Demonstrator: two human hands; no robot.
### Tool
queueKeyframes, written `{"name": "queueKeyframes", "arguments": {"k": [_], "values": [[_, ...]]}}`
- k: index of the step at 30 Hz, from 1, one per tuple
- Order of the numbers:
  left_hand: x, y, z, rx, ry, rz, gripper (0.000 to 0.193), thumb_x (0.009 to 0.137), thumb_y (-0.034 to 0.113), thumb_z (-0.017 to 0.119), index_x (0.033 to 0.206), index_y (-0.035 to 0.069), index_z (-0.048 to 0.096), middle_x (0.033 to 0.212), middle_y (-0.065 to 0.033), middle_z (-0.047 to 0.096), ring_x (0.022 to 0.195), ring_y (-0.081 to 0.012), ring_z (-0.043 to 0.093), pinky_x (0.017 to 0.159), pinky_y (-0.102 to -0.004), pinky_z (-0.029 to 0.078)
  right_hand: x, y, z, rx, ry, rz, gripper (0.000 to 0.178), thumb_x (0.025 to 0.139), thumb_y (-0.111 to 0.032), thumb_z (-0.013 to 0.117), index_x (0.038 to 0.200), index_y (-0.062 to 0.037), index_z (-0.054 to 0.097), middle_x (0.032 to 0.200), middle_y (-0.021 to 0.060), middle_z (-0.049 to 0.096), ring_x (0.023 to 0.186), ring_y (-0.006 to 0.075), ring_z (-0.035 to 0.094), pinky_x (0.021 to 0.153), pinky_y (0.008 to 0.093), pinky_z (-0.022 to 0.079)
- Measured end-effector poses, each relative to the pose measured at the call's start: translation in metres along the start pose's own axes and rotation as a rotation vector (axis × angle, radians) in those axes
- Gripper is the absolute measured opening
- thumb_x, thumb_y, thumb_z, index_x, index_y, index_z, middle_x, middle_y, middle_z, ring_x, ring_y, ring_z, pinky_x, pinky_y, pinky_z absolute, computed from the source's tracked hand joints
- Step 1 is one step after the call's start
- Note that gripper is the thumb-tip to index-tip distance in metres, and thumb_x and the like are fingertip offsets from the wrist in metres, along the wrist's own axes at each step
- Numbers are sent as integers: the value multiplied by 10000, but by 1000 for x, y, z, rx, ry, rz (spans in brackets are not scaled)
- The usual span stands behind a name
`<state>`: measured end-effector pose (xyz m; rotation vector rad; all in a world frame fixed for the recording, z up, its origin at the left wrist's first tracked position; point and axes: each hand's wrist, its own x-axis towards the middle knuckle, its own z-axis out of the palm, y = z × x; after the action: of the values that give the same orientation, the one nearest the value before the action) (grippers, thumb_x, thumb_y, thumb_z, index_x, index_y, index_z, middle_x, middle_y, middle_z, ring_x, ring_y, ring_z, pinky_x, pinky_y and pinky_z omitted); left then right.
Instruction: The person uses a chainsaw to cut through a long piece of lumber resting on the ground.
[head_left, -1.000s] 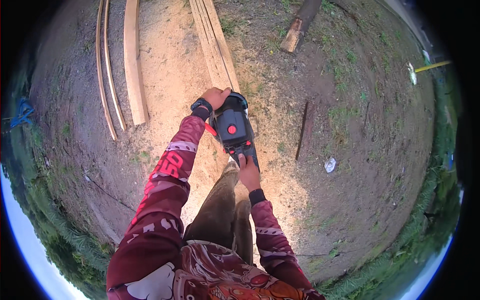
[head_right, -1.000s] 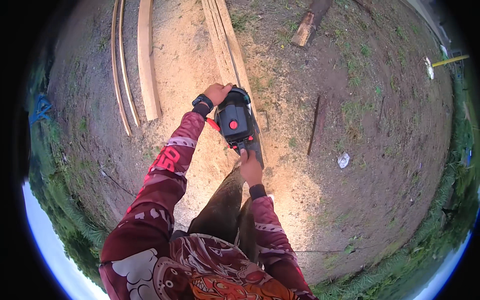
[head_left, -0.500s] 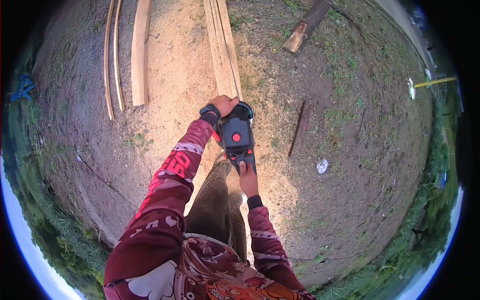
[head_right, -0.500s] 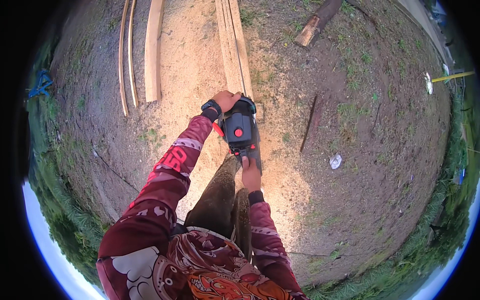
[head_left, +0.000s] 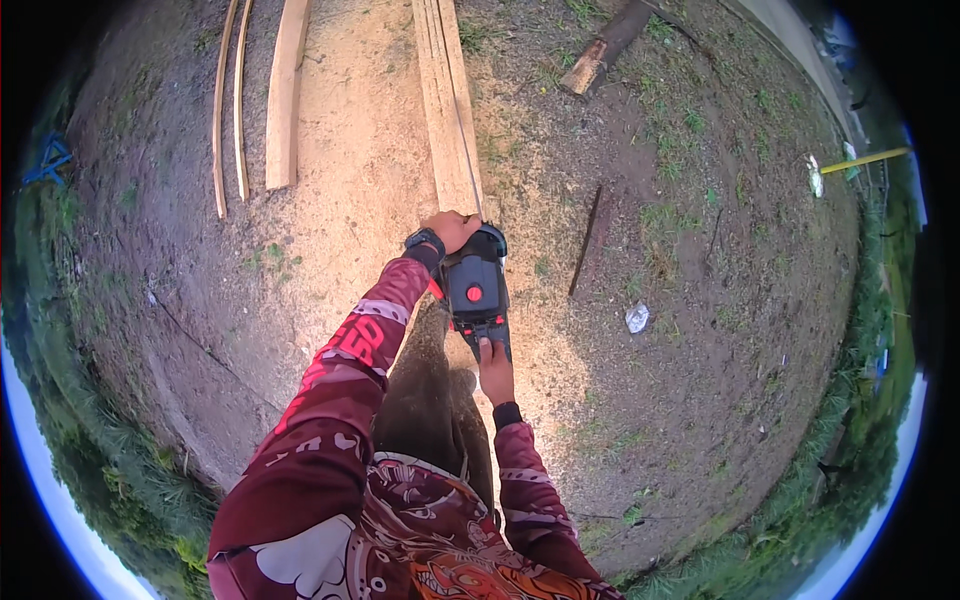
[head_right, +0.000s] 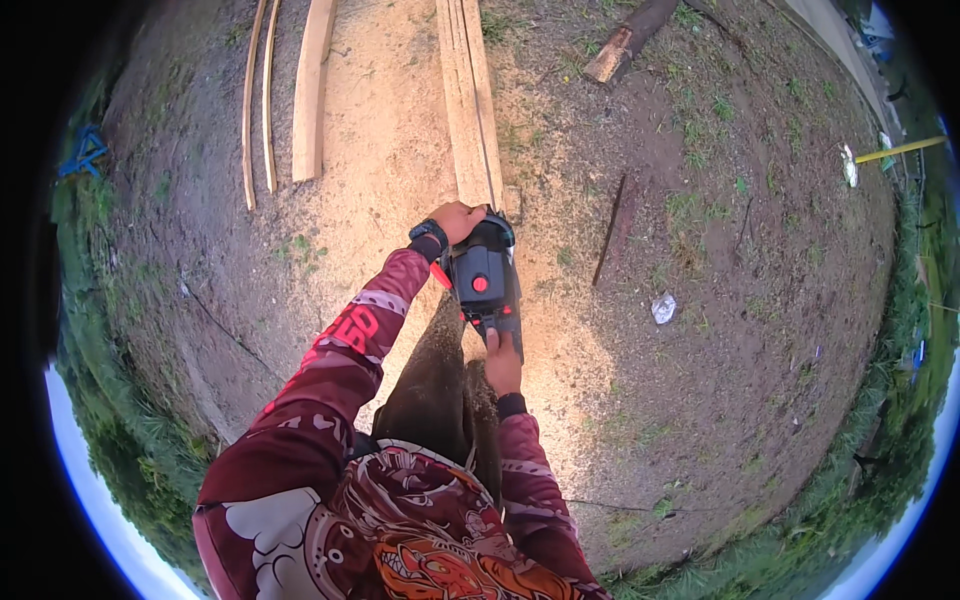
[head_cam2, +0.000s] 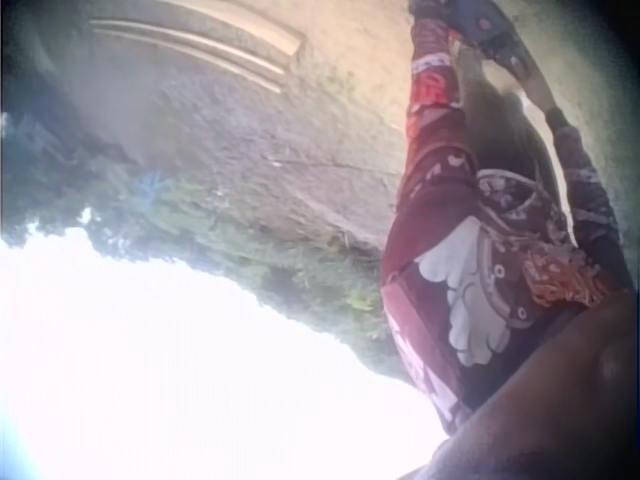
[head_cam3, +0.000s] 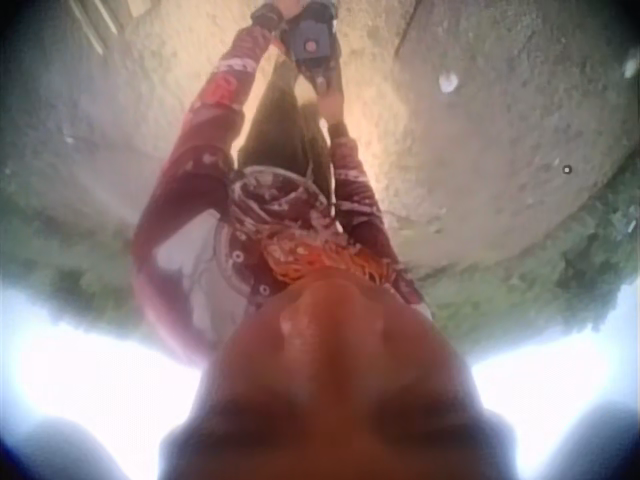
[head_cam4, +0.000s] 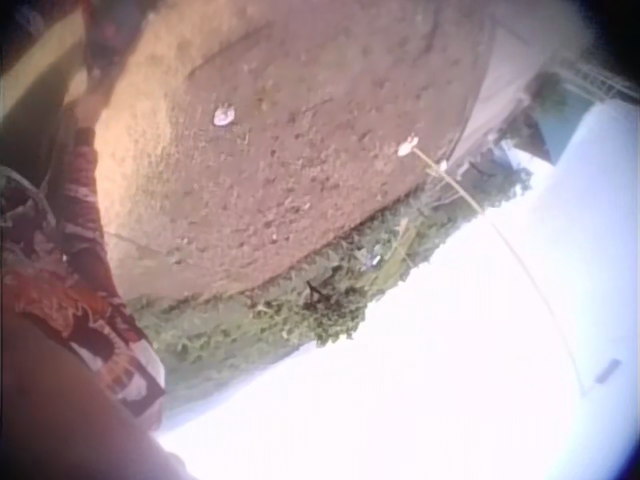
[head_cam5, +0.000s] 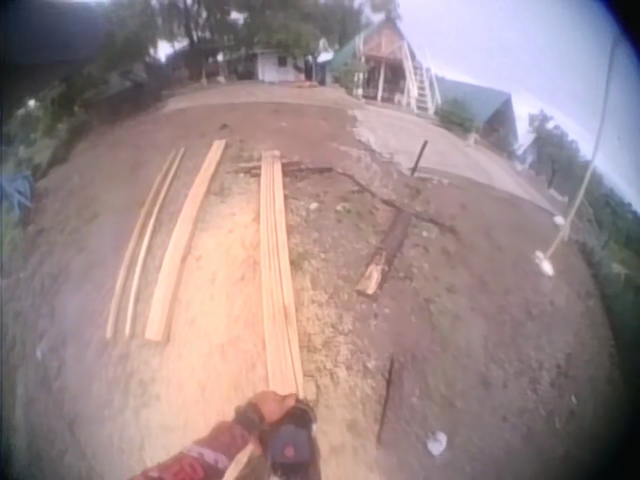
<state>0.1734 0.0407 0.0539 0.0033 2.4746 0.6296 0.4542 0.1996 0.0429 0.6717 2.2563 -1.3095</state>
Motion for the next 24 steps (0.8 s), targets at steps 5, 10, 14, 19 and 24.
{"name": "queueKeyframes", "arguments": {"k": [5, 10, 14, 19, 24], "values": [[-22, 5, 27, -15, -5, 53, 749, 950, 653, 404, 1028, -7, 750, 1036, -264, 721, 992, -443, 687, 925, -508, 518, -22, 31, -2, 4, 26, -9, 571, 1051, -518, 406, 1165, 13, 582, 1069, 356, 644, 1039, 551, 589, 872, 569, 467], [-39, -14, 58, 40, 39, 87, 745, 956, 646, 396, 1011, -6, 753, 1020, -264, 723, 982, -446, 688, 919, -506, 521, -47, 49, 2, 15, -6, -5, 566, 1051, -518, 407, 1171, 6, 583, 1077, 363, 641, 1039, 557, 586, 871, 572, 468], [-59, -3, 71, 44, -2, 54, 740, 962, 639, 396, 995, -7, 756, 999, -264, 726, 969, -448, 691, 910, -509, 527, -64, 72, -1, 24, 20, -7, 560, 1051, -517, 409, 1176, 0, 583, 1080, 356, 644, 1040, 555, 589, 872, 572, 469], [-87, 6, 83, 5, -7, 29, 731, 962, 634, 397, 988, -1, 758, 982, -273, 722, 953, -452, 691, 887, -512, 530, -83, 88, -2, 26, 17, 51, 556, 1049, -518, 413, 1191, -9, 585, 1080, 338, 657, 1046, 545, 598, 878, 570, 472], [-81, 4, 73, -13, 22, 58, 726, 968, 627, 428, 952, -26, 746, 914, -283, 713, 907, -455, 692, 846, -516, 533, -78, 74, -4, 37, 3, 54, 555, 1045, -520, 417, 1205, -19, 594, 1072, 321, 669, 1038, 532, 611, 882, 565, 480]]}}
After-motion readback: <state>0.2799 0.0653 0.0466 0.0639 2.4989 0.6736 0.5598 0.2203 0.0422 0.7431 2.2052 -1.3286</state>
